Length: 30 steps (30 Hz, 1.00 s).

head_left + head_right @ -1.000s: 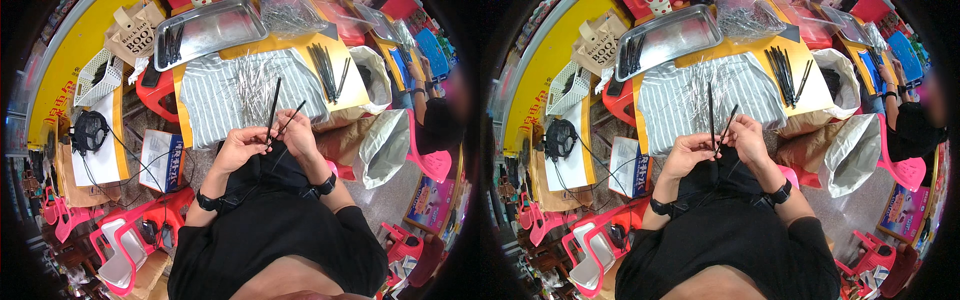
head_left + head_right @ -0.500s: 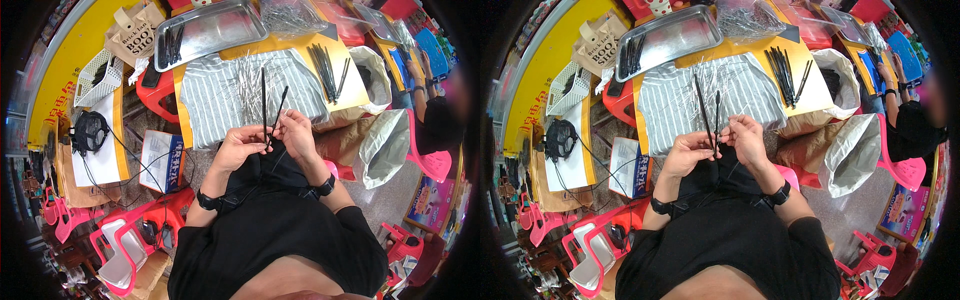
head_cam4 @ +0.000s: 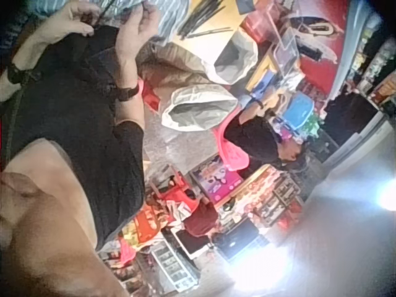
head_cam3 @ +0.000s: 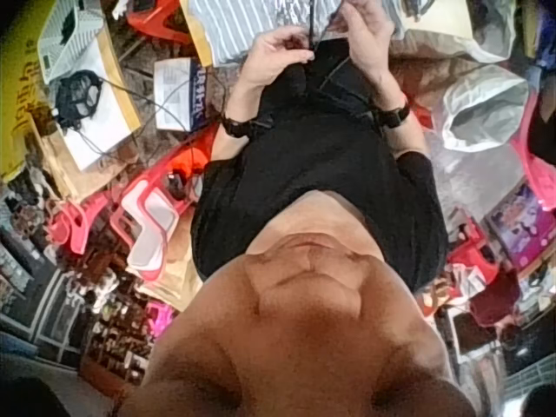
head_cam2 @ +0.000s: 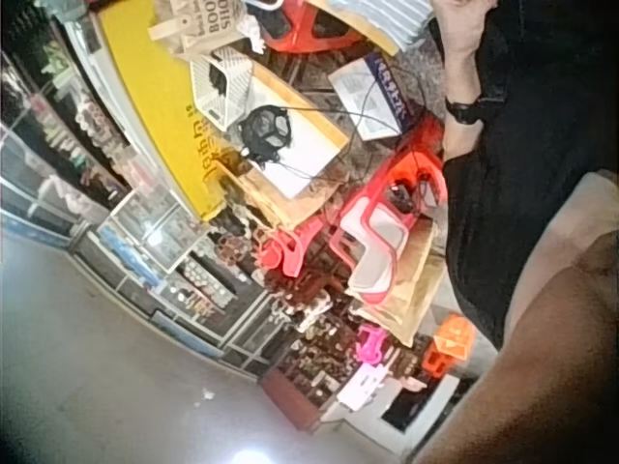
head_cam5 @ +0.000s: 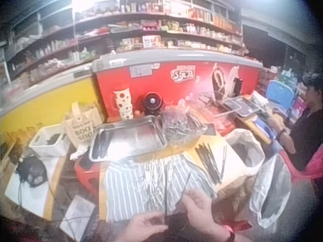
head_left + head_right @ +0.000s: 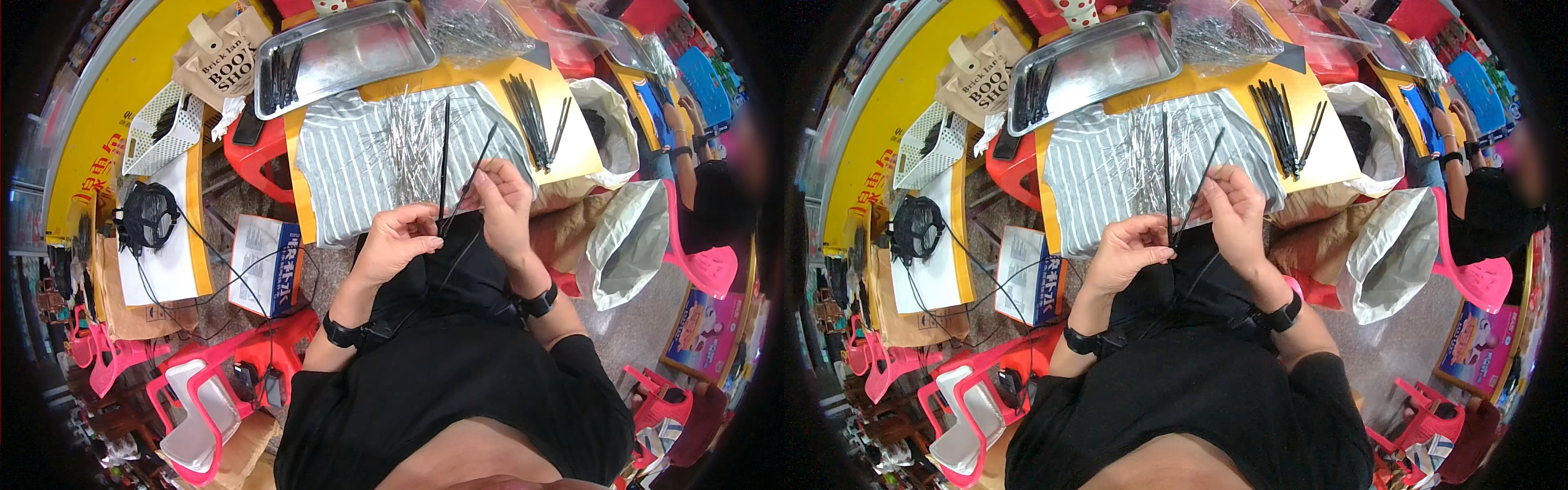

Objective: Sorting and bundling black cable ties.

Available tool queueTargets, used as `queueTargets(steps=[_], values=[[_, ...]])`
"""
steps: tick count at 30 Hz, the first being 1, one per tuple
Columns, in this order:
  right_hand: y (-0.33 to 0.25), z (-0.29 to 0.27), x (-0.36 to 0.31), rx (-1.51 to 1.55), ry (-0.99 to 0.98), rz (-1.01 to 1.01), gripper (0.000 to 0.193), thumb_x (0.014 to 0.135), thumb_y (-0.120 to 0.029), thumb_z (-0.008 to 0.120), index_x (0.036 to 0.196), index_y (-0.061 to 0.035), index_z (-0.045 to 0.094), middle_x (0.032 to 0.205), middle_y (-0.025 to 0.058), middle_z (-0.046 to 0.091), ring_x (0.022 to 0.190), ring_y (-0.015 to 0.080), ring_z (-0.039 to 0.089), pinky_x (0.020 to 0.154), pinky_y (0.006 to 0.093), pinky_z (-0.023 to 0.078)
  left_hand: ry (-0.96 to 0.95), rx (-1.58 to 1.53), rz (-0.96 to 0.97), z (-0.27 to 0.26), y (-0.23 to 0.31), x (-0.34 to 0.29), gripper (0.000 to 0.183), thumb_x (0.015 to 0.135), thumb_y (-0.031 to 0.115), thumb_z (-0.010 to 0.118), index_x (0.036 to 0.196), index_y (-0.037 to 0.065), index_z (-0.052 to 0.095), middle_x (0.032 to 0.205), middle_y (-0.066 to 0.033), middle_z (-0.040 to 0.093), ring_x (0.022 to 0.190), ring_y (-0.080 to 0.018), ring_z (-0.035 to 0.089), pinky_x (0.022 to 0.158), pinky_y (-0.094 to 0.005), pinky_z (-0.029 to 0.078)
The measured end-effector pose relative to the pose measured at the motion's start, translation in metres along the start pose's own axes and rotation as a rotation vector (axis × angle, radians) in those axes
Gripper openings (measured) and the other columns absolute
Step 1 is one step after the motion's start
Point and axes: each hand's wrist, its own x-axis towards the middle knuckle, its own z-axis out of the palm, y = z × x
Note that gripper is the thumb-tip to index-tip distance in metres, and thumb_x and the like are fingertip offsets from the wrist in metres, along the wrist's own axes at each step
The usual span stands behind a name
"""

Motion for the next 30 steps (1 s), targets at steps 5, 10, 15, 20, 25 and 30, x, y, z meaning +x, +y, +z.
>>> queueTargets(steps=[5,10,15,20,25,30], values=[[-0.028,-0.008,0.025,-0.006,-0.162,0.133,0.017,0.093,-0.012,0.053,0.103,0.0007,0.056,0.075,0.007,0.065,0.06,0.013,0.063,0.055,0.0207,0.044,-0.047,0.057,-0.054,-0.001,0.007,-0.001,0.033,0.078,-0.009,0.065,0.11,-0.002,0.062,0.093,-0.0066,0.062,0.077,-0.0107,0.061,0.066,-0.0238,0.053],[-0.024,-0.008,0.022,-0.023,-0.131,0.065,0.015,0.093,-0.012,0.054,0.101,0.0003,0.056,0.076,0.0084,0.066,0.061,0.0127,0.063,0.055,0.0207,0.044,-0.073,-0.075,-0.071,0.005,0.009,0.003,0.036,0.081,-0.004,0.061,0.117,-0.004,0.055,0.1,-0.0104,0.061,0.09,-0.0194,0.065,0.066,-0.0268,0.054],[-0.006,-0.004,0.02,-0.003,-0.097,0.101,0.015,0.093,-0.013,0.054,0.1,-0.0005,0.057,0.076,0.0086,0.066,0.062,0.0118,0.063,0.056,0.0207,0.045,-0.048,-0.37,-0.219,0.004,0.006,0.009,0.026,0.088,0.003,0.059,0.112,-0.005,0.054,0.097,-0.0164,0.065,0.087,-0.0278,0.067,0.064,-0.0295,0.056],[-0.002,-0.003,0.017,0.005,-0.101,0.097,0.015,0.093,-0.013,0.054,0.101,-0.0007,0.057,0.077,0.0089,0.067,0.062,0.0119,0.063,0.056,0.0206,0.045,0.064,-0.432,-0.254,0.004,-0.009,0.016,0.019,0.091,0.012,0.061,0.102,-0.004,0.057,0.086,-0.0148,0.066,0.068,-0.0241,0.068,0.055,-0.0248,0.053],[-0.003,-0.008,0.018,0.081,-0.103,0.142,0.015,0.093,-0.013,0.054,0.102,-0.0008,0.057,0.077,0.0096,0.067,0.061,0.0122,0.063,0.056,0.0208,0.045,0.087,-0.367,-0.16,0.007,-0.008,0.014,0.022,0.088,0.008,0.064,0.106,-0.004,0.059,0.08,-0.0124,0.065,0.062,-0.0184,0.066,0.048,-0.0219,0.05],[-0.004,-0.007,0.019,0.118,-0.096,0.206,0.013,0.093,-0.012,0.054,0.099,-0.0014,0.057,0.077,0.0096,0.066,0.061,0.0126,0.063,0.055,0.0211,0.045,0.201,-0.052,0.012,0.015,-0.004,0.006,0.034,0.082,0.003,0.07,0.113,-0.006,0.059,0.078,-0.0075,0.063,0.061,-0.0139,0.064,0.048,-0.0201,0.048]])
